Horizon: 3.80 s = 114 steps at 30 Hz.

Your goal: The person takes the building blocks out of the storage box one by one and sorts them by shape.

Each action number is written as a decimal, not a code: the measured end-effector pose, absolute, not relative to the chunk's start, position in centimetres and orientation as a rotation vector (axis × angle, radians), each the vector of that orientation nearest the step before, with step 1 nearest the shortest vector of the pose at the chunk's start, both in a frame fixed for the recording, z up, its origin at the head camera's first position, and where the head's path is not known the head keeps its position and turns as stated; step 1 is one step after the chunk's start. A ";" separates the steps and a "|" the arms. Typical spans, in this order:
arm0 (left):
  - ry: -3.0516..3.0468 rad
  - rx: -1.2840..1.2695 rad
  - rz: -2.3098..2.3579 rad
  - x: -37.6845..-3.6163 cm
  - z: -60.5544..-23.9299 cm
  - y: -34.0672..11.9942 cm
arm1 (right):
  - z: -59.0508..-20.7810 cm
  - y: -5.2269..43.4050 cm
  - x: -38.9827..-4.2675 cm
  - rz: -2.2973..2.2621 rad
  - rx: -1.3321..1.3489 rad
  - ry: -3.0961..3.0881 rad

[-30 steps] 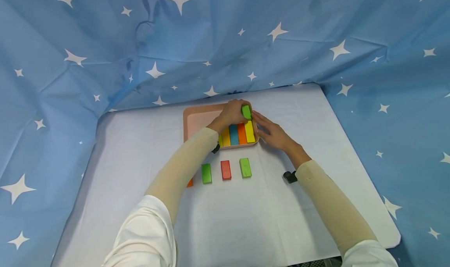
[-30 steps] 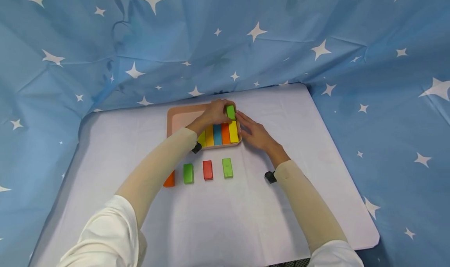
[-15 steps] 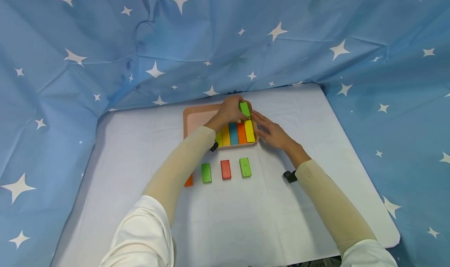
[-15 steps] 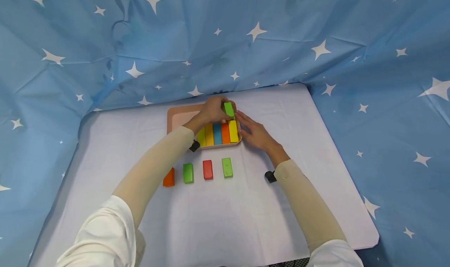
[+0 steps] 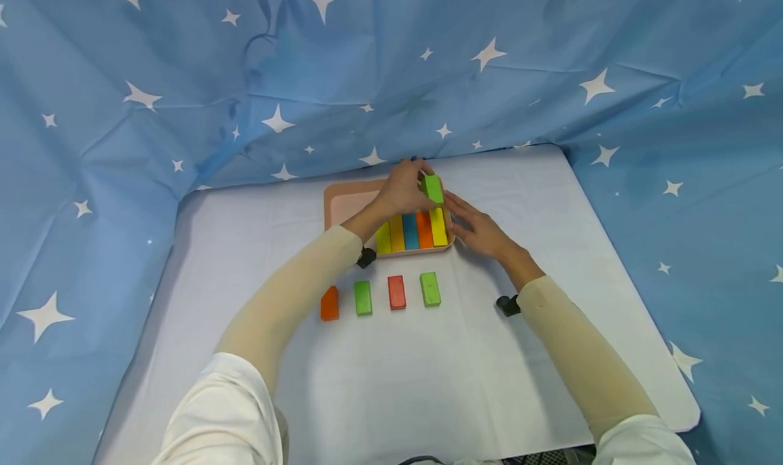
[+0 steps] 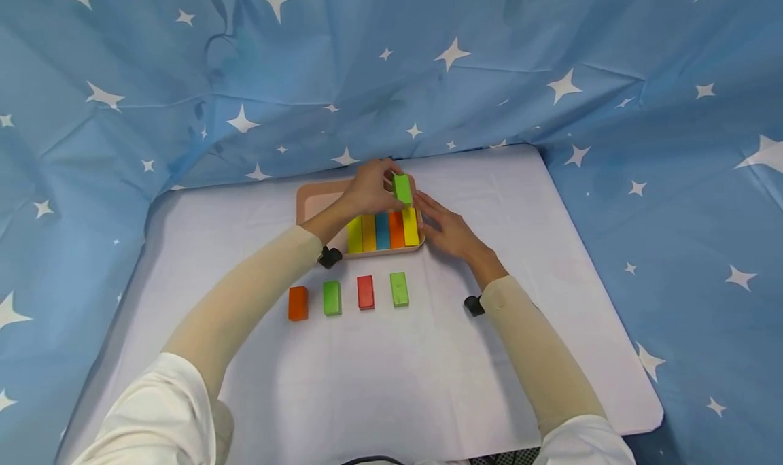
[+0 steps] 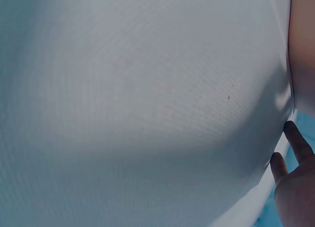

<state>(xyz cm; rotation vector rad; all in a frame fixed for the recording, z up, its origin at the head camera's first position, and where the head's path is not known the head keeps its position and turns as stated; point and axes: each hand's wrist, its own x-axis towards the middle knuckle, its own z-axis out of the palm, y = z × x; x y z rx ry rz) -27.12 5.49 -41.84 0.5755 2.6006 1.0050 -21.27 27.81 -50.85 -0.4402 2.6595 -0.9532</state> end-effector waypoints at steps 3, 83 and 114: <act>2.583 0.643 1.041 -25.8 -41.3 5.5 | -50.8 27.8 -21.3 -0.952 -0.420 2.656; 2.491 0.887 0.899 -22.3 -43.6 2.4 | -50.9 27.8 -21.4 -1.023 -0.515 2.660; 2.544 0.712 0.607 -24.3 -46.7 -5.0 | -50.6 27.6 -21.3 -0.983 -0.478 2.659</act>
